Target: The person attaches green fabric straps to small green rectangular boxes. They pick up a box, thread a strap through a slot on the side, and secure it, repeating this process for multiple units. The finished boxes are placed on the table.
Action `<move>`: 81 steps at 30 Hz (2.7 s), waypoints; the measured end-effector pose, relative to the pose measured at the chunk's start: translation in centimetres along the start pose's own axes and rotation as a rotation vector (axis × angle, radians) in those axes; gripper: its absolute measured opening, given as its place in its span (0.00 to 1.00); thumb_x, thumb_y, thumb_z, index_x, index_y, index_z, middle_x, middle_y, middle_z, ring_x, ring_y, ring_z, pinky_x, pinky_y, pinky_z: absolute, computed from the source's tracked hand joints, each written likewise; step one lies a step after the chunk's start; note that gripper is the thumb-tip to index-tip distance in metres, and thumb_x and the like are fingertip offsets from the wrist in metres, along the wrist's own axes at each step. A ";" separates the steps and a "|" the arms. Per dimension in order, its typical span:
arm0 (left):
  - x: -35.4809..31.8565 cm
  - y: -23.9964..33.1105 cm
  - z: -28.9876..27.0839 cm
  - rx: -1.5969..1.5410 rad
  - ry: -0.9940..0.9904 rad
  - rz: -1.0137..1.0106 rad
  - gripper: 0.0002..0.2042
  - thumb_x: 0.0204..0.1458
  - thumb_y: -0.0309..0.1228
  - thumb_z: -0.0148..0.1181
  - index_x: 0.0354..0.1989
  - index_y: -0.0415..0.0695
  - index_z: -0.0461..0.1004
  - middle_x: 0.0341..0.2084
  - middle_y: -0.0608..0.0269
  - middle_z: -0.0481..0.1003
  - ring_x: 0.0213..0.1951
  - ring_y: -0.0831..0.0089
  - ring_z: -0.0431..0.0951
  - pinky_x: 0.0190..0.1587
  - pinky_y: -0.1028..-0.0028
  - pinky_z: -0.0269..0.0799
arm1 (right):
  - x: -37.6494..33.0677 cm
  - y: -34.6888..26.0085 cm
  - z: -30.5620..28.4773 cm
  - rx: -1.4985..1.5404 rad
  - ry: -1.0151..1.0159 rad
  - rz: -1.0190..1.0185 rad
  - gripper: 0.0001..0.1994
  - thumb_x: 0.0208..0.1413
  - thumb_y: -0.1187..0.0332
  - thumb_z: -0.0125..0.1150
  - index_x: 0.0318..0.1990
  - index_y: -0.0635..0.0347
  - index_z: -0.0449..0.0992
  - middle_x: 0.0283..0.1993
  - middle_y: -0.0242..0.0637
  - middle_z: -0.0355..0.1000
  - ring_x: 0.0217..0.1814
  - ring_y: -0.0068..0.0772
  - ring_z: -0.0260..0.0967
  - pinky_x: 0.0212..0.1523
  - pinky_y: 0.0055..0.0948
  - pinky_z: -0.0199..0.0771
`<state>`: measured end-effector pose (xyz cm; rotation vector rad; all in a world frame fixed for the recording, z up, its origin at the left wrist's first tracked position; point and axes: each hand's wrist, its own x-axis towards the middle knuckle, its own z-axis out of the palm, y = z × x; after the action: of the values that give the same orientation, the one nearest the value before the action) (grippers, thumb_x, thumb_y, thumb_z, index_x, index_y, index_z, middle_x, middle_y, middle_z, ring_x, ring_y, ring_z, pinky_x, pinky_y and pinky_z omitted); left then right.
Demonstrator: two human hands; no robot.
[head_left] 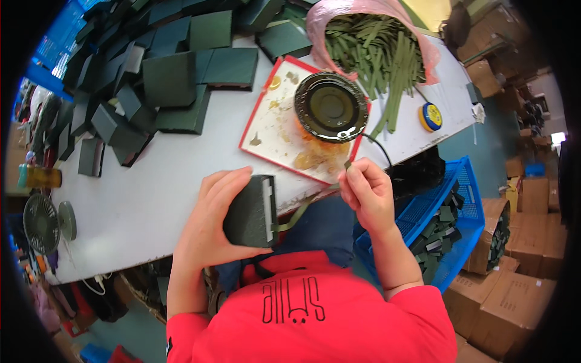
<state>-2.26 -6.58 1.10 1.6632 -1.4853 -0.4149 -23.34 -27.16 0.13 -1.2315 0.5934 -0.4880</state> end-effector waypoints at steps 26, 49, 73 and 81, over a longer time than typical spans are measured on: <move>0.9 0.7 -0.4 -0.168 -0.086 0.115 0.52 0.28 0.38 0.84 0.68 0.41 0.63 0.63 0.54 0.70 0.60 0.49 0.68 0.61 0.56 0.68 | 0.9 -0.3 3.8 -0.152 -0.436 0.307 0.13 0.67 0.65 0.60 0.31 0.63 0.75 0.27 0.22 0.70 0.29 0.08 0.61 0.30 0.18 0.62; 0.2 0.3 -1.2 -0.048 -0.052 0.103 0.48 0.28 0.38 0.83 0.64 0.42 0.67 0.62 0.53 0.71 0.59 0.49 0.69 0.62 0.55 0.66 | -1.5 1.3 3.0 -0.143 0.103 -0.097 0.05 0.66 0.73 0.62 0.46 0.64 0.78 0.31 0.27 0.76 0.26 0.09 0.64 0.26 0.13 0.62; -0.1 -0.4 -0.6 -0.015 -0.030 0.089 0.50 0.26 0.37 0.83 0.66 0.43 0.65 0.63 0.54 0.70 0.61 0.49 0.68 0.62 0.55 0.67 | 0.5 1.6 4.5 -0.243 -0.208 0.011 0.14 0.69 0.64 0.59 0.54 0.64 0.77 0.38 0.27 0.72 0.35 0.16 0.67 0.34 0.21 0.68; 0.1 -0.6 -1.0 -0.062 0.070 0.113 0.54 0.24 0.35 0.85 0.68 0.44 0.63 0.62 0.52 0.71 0.61 0.49 0.68 0.62 0.55 0.66 | -1.6 2.1 3.1 -0.095 0.029 -0.406 0.07 0.67 0.70 0.61 0.42 0.66 0.79 0.30 0.28 0.70 0.24 0.15 0.59 0.26 0.19 0.59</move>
<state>-1.09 -6.30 1.25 1.5224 -1.4917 -0.3345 -22.48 -23.31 -0.94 -1.4444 0.3927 -0.8254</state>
